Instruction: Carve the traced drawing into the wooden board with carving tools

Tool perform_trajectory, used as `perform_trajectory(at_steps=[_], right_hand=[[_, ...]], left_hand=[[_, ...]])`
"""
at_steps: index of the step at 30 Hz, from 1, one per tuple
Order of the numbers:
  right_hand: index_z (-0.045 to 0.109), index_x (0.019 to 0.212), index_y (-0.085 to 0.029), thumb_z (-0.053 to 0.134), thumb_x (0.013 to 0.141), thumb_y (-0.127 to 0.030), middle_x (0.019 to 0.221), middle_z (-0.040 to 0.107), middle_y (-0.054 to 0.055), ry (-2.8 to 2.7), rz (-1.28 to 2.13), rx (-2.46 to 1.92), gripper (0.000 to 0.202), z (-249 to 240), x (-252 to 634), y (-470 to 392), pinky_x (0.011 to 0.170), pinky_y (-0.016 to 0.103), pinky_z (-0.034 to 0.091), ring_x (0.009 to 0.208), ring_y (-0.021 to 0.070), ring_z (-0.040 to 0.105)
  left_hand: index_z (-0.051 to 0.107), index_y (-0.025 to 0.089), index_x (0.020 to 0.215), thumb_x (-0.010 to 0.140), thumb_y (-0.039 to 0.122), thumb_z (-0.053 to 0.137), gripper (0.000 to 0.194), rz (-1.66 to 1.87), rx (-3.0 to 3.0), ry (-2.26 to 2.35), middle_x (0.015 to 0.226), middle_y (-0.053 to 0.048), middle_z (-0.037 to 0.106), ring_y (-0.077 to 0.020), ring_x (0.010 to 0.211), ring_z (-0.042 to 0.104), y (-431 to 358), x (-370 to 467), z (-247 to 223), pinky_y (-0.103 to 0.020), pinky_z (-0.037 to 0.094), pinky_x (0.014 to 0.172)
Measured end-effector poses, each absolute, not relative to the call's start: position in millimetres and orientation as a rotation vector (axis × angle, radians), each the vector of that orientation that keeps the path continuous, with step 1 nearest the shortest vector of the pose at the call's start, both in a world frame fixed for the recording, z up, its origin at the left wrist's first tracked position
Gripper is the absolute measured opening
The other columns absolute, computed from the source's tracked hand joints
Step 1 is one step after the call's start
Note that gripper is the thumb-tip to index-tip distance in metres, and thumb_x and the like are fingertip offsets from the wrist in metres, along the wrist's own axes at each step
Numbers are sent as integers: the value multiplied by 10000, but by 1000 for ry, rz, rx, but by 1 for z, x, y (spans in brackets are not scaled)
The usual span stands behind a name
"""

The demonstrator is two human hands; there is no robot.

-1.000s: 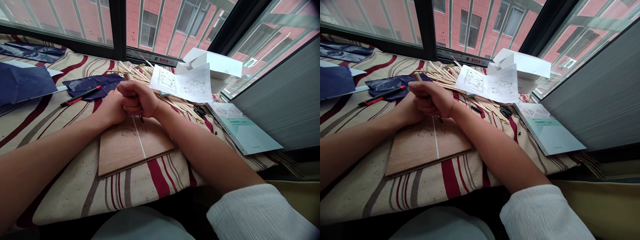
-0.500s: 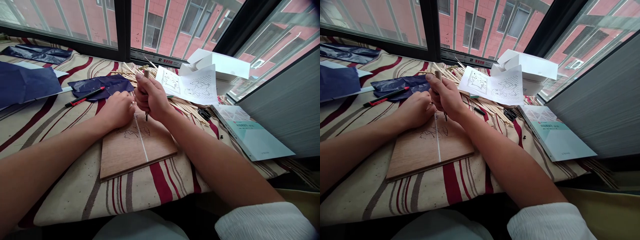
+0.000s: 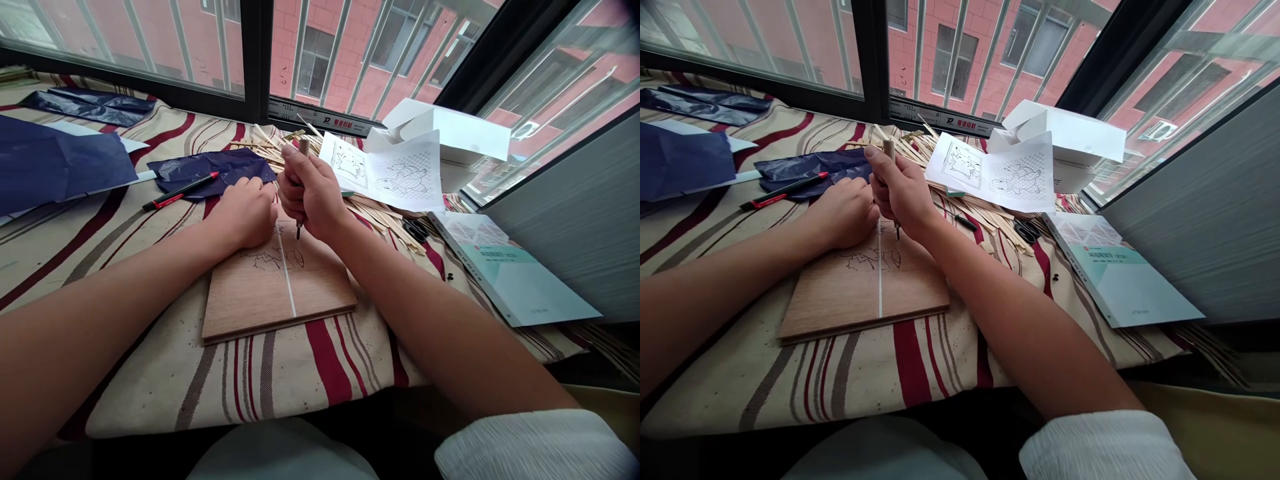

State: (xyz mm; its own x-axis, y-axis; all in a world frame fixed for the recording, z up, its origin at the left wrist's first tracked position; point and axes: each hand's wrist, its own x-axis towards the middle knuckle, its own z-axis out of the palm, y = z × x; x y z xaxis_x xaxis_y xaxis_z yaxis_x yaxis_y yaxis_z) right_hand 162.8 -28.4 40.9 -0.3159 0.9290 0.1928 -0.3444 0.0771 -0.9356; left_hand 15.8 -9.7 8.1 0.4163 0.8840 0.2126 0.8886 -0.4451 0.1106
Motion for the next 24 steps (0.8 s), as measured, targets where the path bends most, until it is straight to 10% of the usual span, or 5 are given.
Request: perform_trajectory(at_steps=[24], right_hand=[[240, 698, -264, 682, 946, -674, 527, 228, -107, -1223, 1483, -728, 652, 46, 145, -19, 413, 261, 99, 452, 76, 134]], left_hand=[[626, 99, 1243, 979, 356, 462, 403, -274, -2424, -1785, 1172, -246, 661, -381, 1131, 598, -22, 7, 15, -464, 412, 1008]])
